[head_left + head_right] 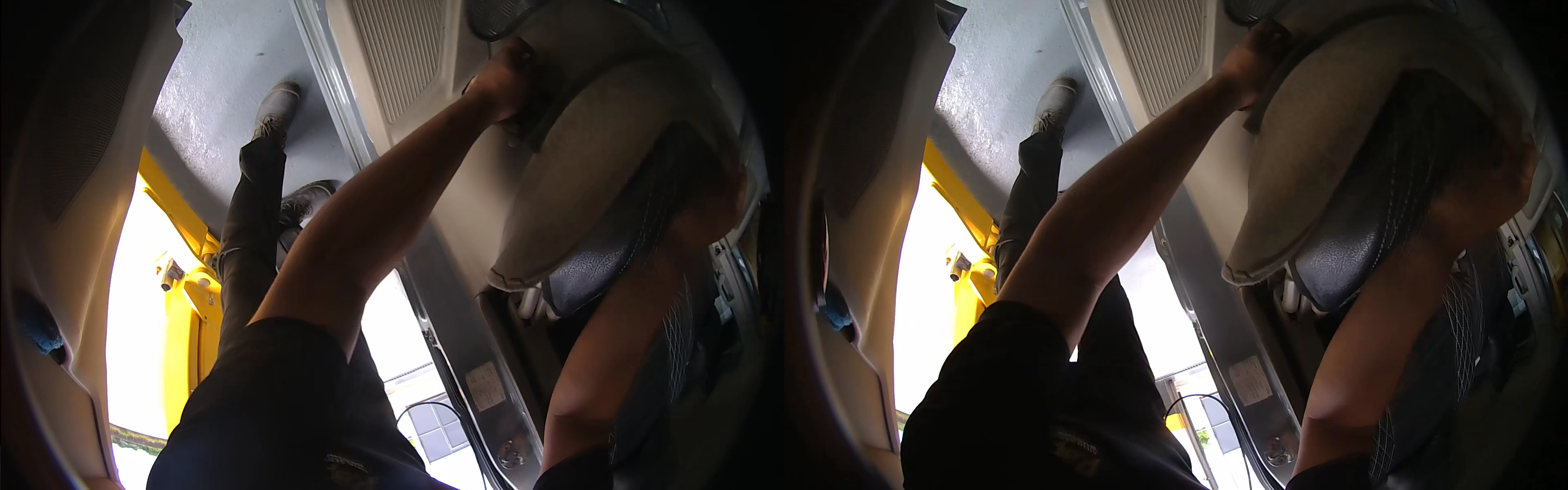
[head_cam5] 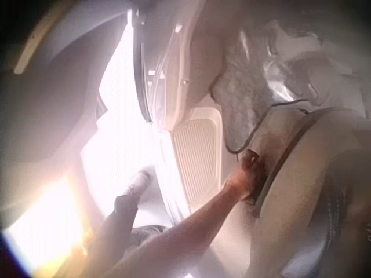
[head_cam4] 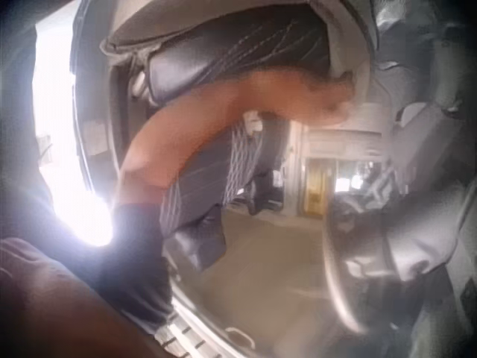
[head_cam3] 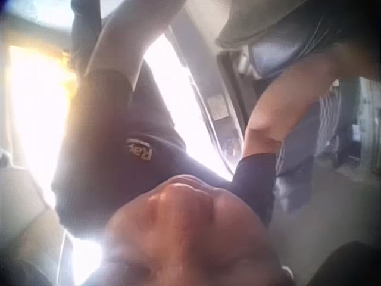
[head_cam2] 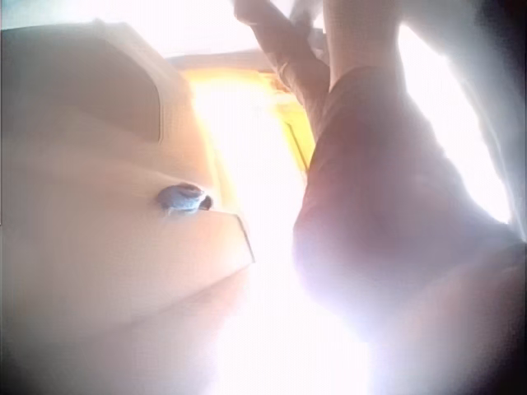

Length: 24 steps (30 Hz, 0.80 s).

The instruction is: The person wipes the exterior of a silver car with a cloth, then opens the rear and front doors to clean the interior floor mats and seats. They also organize tools in a blue toolbox, placing wrenches and sockets into drawers.

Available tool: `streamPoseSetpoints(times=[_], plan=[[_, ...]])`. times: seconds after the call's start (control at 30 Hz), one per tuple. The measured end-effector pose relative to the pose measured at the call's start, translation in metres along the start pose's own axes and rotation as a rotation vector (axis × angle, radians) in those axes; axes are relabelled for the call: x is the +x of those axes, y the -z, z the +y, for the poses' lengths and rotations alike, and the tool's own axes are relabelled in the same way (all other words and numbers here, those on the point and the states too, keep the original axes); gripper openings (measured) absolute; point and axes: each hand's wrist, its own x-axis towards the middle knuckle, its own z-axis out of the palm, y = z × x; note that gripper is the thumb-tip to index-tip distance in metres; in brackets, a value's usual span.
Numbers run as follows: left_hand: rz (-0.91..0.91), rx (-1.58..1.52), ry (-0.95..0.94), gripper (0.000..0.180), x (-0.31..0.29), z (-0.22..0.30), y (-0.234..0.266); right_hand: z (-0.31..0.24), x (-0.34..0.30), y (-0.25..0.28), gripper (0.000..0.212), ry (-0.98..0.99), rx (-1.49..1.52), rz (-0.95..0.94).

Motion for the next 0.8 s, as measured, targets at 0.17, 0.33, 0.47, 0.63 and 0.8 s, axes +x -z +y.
streamPoseSetpoints(times=[0.17,0.33,0.47,0.63,0.8], plan=[[0.156,0.605,-0.153,0.032,-0.013,-0.016,0.073,-0.047,-0.001,0.002,0.023,-0.361,0.046,-0.022],[-0.077,0.459,0.023,0.026,-0.025,0.014,0.137,-0.074,0.026,0.009,0.031,-1.002,0.653,0.253],[-0.168,-0.381,0.031,0.026,0.02,0.078,0.16,-0.071,0.033,0.023,0.029,-1.106,0.706,0.252],[-0.329,0.831,-0.712,0.022,0.132,0.211,0.13,-0.062,0.031,0.037,0.025,-1.141,0.783,0.28],[-0.634,0.133,0.144,0.041,0.191,0.328,0.028,-0.029,0.03,0.059,0.025,-1.155,1.062,0.008]])
